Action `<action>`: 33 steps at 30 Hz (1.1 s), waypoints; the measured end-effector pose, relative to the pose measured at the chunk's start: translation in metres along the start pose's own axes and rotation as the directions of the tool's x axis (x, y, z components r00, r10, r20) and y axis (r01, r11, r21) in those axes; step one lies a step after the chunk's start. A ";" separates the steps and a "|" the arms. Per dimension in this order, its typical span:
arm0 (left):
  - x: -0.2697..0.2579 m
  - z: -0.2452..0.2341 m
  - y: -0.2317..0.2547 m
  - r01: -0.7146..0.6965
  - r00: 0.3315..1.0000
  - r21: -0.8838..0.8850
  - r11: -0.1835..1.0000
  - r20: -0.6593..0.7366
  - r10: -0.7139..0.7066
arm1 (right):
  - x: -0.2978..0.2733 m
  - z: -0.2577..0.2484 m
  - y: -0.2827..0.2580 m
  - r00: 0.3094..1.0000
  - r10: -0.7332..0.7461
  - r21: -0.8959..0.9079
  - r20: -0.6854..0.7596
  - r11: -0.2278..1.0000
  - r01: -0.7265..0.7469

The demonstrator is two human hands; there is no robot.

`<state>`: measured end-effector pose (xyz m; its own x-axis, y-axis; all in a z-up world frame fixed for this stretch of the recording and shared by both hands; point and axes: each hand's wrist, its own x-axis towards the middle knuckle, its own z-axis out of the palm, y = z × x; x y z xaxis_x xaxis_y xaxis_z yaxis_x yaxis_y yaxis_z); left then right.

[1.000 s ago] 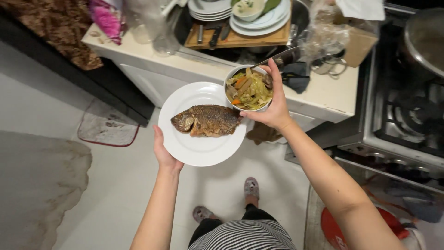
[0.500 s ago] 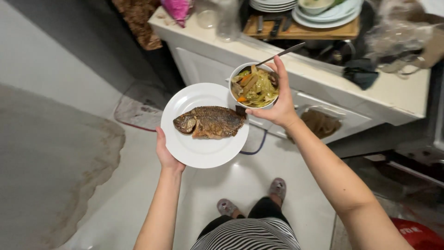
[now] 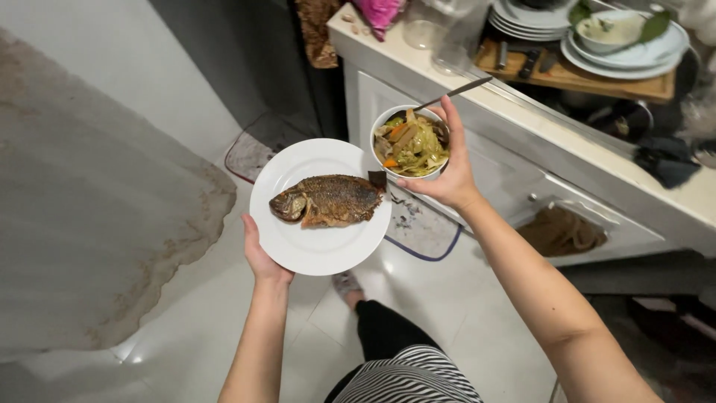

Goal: The recorder prepares a dining table by setting down placemats and plates, then walks to the kitchen to serve a cooked fish onto a plate and carries both the fish and a side dish back to the table.

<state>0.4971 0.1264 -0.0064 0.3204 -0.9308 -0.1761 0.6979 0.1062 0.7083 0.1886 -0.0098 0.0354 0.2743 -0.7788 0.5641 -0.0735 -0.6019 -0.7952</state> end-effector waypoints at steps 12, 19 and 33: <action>0.043 -0.063 0.072 -0.088 0.992 -0.055 0.995 -0.094 0.082 | 0.061 0.091 0.012 0.997 -0.026 0.046 0.077 0.999 0.022; 0.067 -0.092 0.126 -0.132 0.981 -0.038 0.991 -0.150 0.125 | 0.089 0.152 0.016 0.992 -0.067 0.139 0.111 0.989 0.051; 0.078 -0.144 0.195 -0.205 0.935 0.051 0.977 -0.286 0.211 | 0.102 0.230 -0.003 0.983 -0.065 0.073 0.171 0.996 0.053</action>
<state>0.7510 0.1247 0.0198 0.6302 -0.7474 -0.2105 0.5836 0.2770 0.7634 0.4369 -0.0471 0.0443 0.4388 -0.6961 0.5683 0.0118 -0.6279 -0.7782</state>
